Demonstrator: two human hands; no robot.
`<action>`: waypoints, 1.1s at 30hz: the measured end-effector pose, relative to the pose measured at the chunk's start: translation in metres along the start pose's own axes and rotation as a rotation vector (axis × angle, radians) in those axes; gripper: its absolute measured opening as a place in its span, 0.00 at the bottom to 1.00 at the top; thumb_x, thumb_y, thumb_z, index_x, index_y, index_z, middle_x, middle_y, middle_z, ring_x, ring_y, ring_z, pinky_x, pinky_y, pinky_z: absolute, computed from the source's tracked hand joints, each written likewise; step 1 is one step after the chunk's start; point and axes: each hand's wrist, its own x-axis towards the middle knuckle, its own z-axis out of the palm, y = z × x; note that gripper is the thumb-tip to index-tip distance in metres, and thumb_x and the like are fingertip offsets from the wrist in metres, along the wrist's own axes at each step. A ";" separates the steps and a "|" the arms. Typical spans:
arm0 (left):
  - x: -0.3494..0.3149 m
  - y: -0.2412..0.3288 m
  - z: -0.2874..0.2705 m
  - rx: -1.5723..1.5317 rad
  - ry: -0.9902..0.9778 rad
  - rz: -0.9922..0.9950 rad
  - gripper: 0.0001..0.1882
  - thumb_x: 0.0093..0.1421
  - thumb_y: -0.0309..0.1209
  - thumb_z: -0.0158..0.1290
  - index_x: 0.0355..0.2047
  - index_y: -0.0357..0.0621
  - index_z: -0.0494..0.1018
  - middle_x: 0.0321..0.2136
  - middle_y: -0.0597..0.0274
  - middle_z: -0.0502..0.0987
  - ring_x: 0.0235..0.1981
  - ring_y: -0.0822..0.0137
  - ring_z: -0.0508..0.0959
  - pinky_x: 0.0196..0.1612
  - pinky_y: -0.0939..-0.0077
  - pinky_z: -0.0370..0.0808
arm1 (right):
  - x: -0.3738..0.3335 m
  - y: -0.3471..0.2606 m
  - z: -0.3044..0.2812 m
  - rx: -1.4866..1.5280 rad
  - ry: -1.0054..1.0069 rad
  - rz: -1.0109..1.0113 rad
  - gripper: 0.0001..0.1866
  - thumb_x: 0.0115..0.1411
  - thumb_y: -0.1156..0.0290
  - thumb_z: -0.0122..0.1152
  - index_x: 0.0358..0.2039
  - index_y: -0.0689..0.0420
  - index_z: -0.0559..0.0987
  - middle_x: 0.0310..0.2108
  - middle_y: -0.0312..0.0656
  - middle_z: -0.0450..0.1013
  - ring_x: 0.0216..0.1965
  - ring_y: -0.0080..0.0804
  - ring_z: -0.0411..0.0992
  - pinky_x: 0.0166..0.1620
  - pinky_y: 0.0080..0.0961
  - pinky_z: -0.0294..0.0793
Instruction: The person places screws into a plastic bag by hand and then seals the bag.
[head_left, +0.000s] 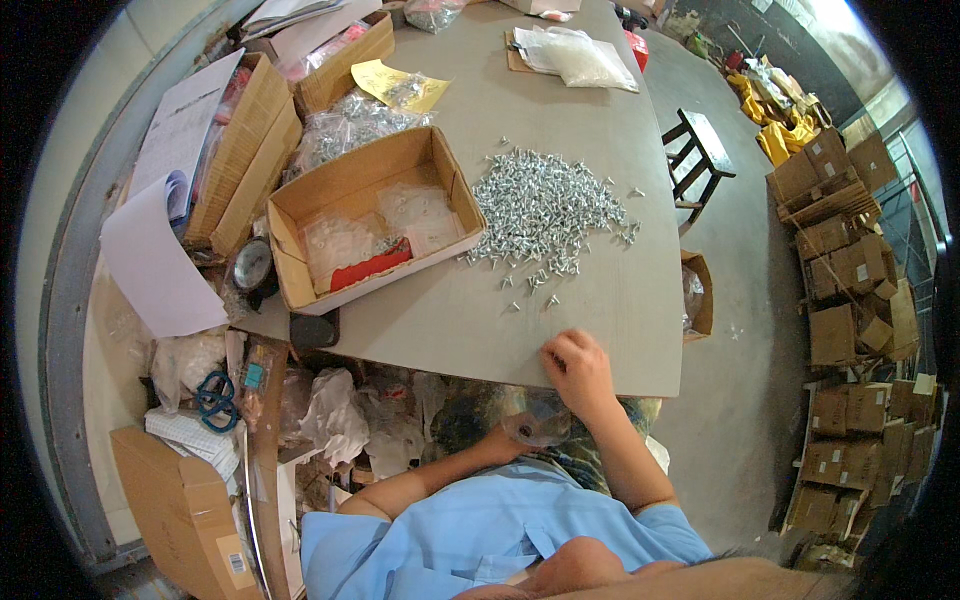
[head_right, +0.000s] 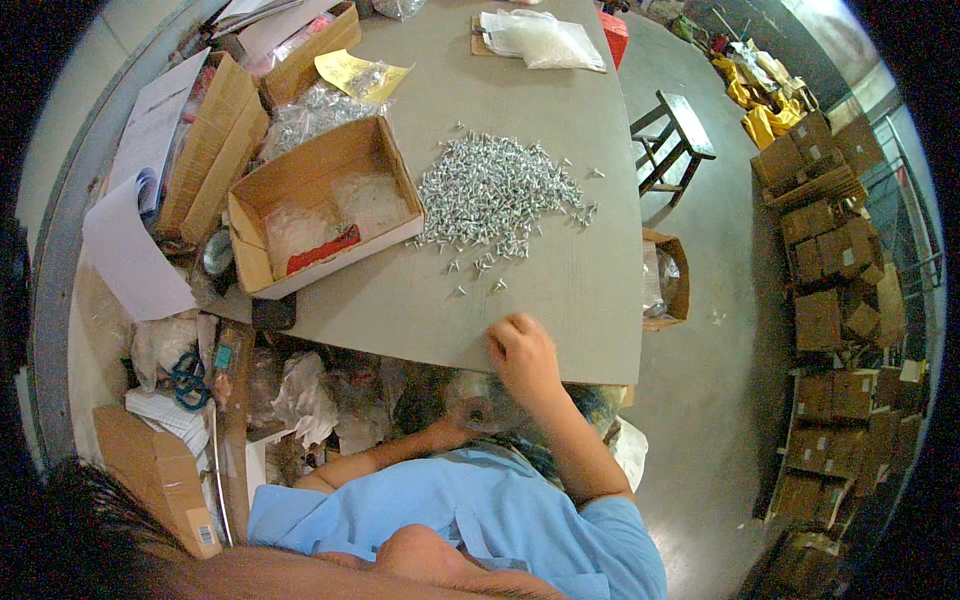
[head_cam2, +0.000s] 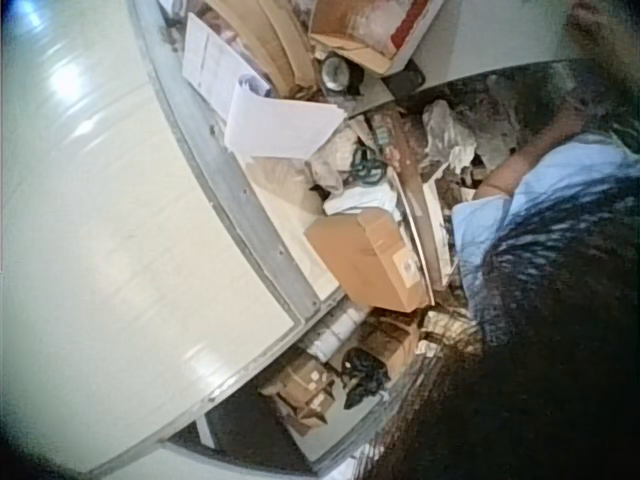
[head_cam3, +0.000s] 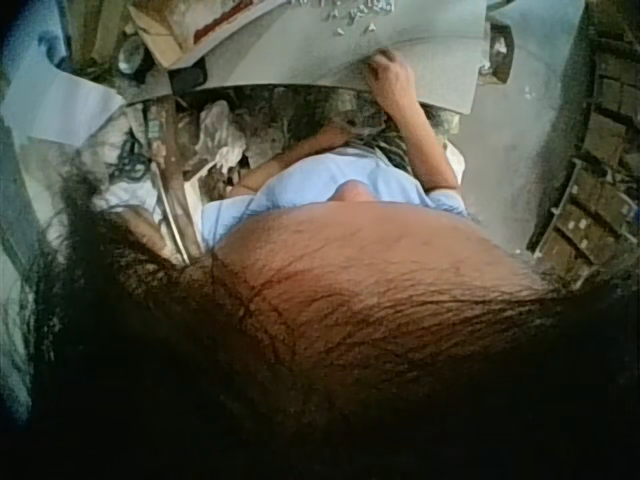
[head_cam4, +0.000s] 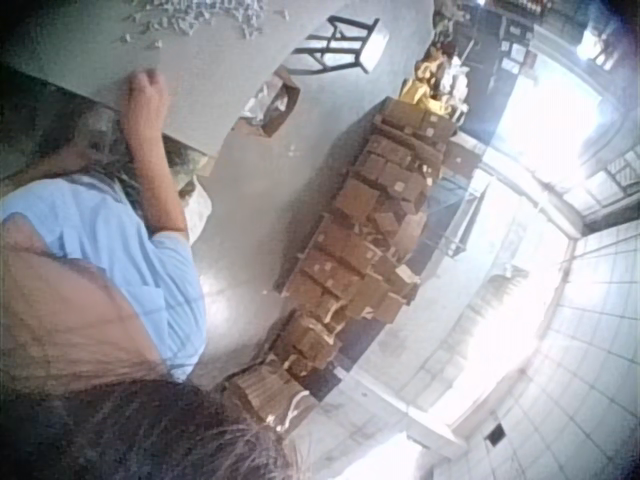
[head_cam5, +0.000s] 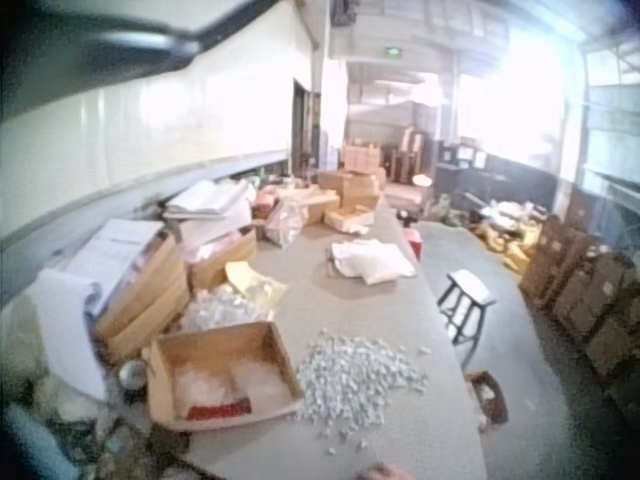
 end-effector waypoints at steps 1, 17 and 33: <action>0.002 0.002 -0.001 -0.063 -0.024 -0.013 0.15 0.49 0.32 0.64 0.32 0.40 0.70 0.30 0.58 0.75 0.33 0.69 0.74 0.37 0.71 0.72 | -0.006 -0.007 -0.011 0.086 -0.156 0.019 0.07 0.51 0.70 0.62 0.31 0.57 0.79 0.32 0.46 0.72 0.34 0.46 0.71 0.38 0.35 0.73; 0.001 0.006 -0.005 -0.058 -0.035 0.078 0.14 0.51 0.32 0.63 0.29 0.40 0.69 0.27 0.60 0.72 0.32 0.69 0.73 0.37 0.72 0.74 | 0.074 0.012 0.018 -0.163 0.234 0.103 0.08 0.52 0.68 0.61 0.32 0.56 0.77 0.34 0.46 0.72 0.36 0.46 0.71 0.38 0.36 0.71; 0.000 0.003 0.001 -0.062 0.032 0.062 0.15 0.50 0.32 0.64 0.30 0.40 0.69 0.28 0.61 0.73 0.31 0.70 0.72 0.36 0.73 0.70 | 0.068 -0.004 0.004 0.011 0.106 0.002 0.21 0.48 0.66 0.66 0.44 0.55 0.75 0.44 0.49 0.69 0.42 0.47 0.70 0.44 0.36 0.71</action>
